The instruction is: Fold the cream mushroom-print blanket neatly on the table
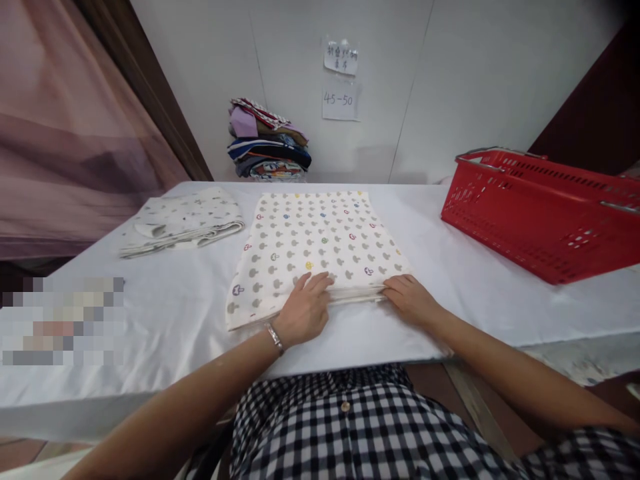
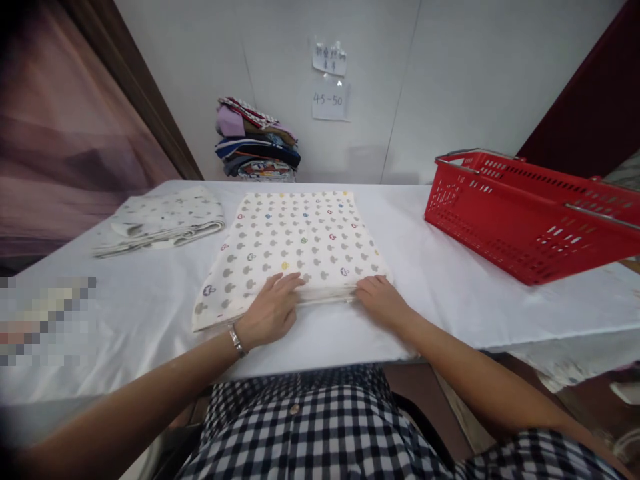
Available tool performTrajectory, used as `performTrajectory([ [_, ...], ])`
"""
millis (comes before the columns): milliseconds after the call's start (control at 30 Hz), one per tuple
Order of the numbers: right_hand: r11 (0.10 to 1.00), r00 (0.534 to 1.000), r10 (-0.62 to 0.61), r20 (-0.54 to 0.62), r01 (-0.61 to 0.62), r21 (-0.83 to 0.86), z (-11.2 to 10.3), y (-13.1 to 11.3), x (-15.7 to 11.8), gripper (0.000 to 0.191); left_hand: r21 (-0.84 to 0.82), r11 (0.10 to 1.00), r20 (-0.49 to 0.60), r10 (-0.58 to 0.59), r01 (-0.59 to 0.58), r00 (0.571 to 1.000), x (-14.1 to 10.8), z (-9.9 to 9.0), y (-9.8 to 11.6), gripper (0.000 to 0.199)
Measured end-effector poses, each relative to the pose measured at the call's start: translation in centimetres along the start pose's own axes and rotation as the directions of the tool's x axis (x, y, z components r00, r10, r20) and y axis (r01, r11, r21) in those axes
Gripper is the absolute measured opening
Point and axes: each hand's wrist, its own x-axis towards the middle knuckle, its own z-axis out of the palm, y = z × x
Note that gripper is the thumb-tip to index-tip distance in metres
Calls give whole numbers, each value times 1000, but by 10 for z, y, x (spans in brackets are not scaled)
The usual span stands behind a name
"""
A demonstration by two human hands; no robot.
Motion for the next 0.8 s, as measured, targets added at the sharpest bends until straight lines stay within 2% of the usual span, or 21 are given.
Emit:
performTrajectory([
  [67, 1000, 1000, -12, -2, 12, 19, -1, 1, 0, 21, 45, 998, 12, 51, -52, 999, -2, 0, 3, 19],
  [200, 1000, 1000, 8, -22, -8, 11, -3, -1, 2, 20, 96, 994, -44, 53, -48, 998, -3, -1, 5, 21],
  [367, 1000, 1000, -20, 1, 20, -2, 0, -7, 1, 20, 113, 991, -36, 77, -72, 996, -11, 7, 4, 25],
  [533, 999, 998, -14, 55, 12, 37, 6, -7, -4, 26, 111, 990, 61, 78, -84, 995, -18, 13, 3, 25],
  [667, 992, 994, 9, 105, -22, 125, 0, -8, -9, 28, 33, 996, 52, 78, -80, 996, -22, 12, 4, 23],
  [800, 928, 985, 38, 170, -98, 360, -19, -6, -14, 26, -151, 984, 48, 100, -92, 994, -28, -4, -5, 24],
])
